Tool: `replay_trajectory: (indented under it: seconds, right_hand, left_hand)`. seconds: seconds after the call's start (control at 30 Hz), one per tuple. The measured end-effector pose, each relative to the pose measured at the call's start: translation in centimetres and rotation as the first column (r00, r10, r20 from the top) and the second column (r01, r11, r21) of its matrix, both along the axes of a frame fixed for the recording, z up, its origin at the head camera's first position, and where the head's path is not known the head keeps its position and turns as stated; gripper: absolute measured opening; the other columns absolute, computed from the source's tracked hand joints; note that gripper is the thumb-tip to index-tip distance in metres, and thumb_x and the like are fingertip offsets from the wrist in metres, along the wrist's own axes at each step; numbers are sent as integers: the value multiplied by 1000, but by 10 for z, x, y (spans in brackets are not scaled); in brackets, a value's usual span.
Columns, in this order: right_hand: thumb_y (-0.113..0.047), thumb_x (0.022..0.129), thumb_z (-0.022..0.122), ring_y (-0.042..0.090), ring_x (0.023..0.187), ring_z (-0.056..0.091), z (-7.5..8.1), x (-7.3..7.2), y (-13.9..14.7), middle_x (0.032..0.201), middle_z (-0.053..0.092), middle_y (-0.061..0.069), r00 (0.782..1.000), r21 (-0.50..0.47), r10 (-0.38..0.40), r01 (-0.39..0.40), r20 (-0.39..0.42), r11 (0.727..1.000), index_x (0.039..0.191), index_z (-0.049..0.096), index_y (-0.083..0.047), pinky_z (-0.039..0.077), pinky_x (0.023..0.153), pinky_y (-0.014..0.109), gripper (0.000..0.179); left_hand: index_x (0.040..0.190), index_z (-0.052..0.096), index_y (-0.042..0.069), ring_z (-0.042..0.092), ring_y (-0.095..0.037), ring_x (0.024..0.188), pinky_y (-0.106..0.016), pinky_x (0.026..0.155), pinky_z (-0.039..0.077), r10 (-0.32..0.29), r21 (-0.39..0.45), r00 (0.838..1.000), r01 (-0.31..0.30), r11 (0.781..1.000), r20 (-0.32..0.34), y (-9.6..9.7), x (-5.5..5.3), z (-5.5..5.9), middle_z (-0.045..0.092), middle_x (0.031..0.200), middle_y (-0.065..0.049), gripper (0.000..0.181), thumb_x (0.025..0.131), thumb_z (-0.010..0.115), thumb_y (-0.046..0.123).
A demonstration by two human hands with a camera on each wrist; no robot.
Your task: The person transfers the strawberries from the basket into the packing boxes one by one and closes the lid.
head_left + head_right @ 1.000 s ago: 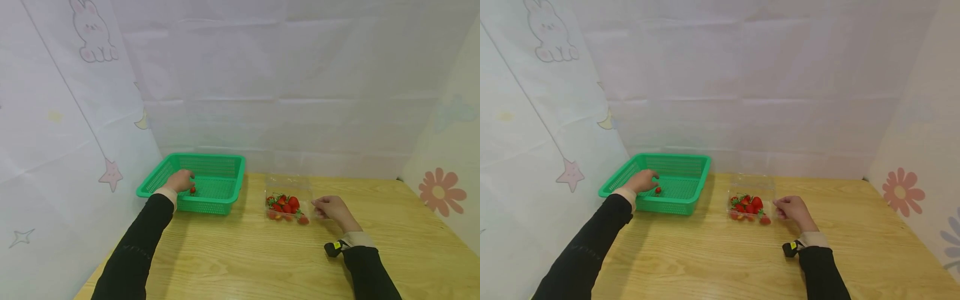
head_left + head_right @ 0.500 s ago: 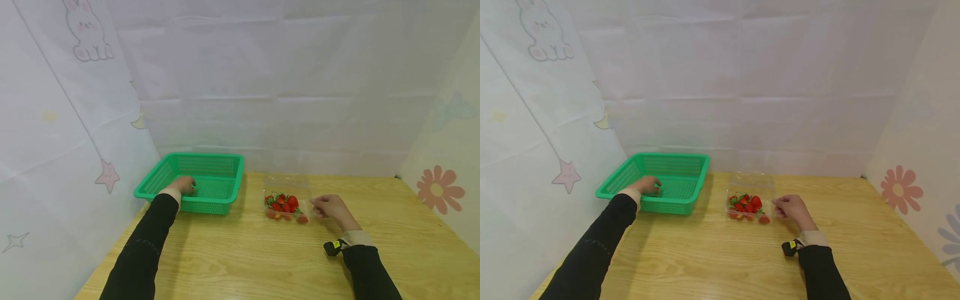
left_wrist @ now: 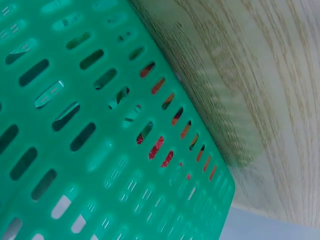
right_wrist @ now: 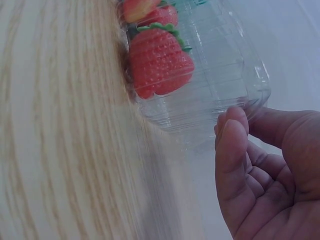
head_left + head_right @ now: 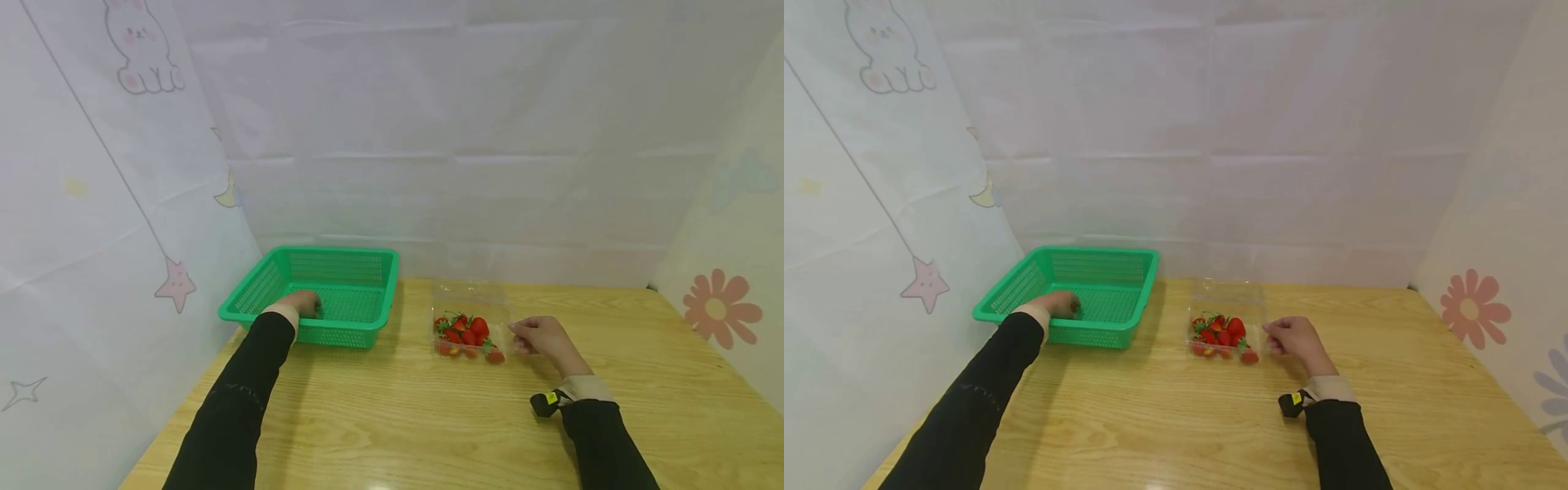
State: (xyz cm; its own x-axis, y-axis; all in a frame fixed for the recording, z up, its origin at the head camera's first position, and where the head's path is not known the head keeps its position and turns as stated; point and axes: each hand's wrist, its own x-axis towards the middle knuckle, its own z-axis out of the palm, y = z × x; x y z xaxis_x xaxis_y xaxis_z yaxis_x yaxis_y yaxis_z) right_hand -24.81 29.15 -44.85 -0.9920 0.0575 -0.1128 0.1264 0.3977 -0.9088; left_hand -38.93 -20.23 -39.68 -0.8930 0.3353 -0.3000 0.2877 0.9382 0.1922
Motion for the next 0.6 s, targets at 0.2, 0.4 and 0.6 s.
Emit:
replay_trajectory:
  seconds: [0.2,0.4,0.6]
  right_hand:
    - [-23,101,56,15,69,62,0,0,1,89,66,17,1000,9,2,-2,-6,1000,120,56,15,56,65,33,43]
    - [-23,101,56,15,68,62,-1,-1,2,86,65,14,1000,0,3,-3,-8,1000,119,56,15,56,64,32,42]
    - [-23,101,57,17,70,62,-2,-1,1,88,65,15,1000,6,-3,3,-4,1000,119,56,14,57,65,33,42]
  left_hand:
    - [121,66,-2,53,-41,118,-49,94,47,-13,12,1000,13,1000,-2,-2,-5,-3,59,126,-21,29,94,65,10]
    - [123,64,-5,53,-41,118,-48,92,49,-26,21,999,27,999,-27,-3,-5,-3,59,126,-22,31,94,65,5]
    - [122,63,-8,54,-43,116,-50,90,49,-19,44,996,23,999,-89,-3,-1,-1,59,124,-26,31,91,65,-3]
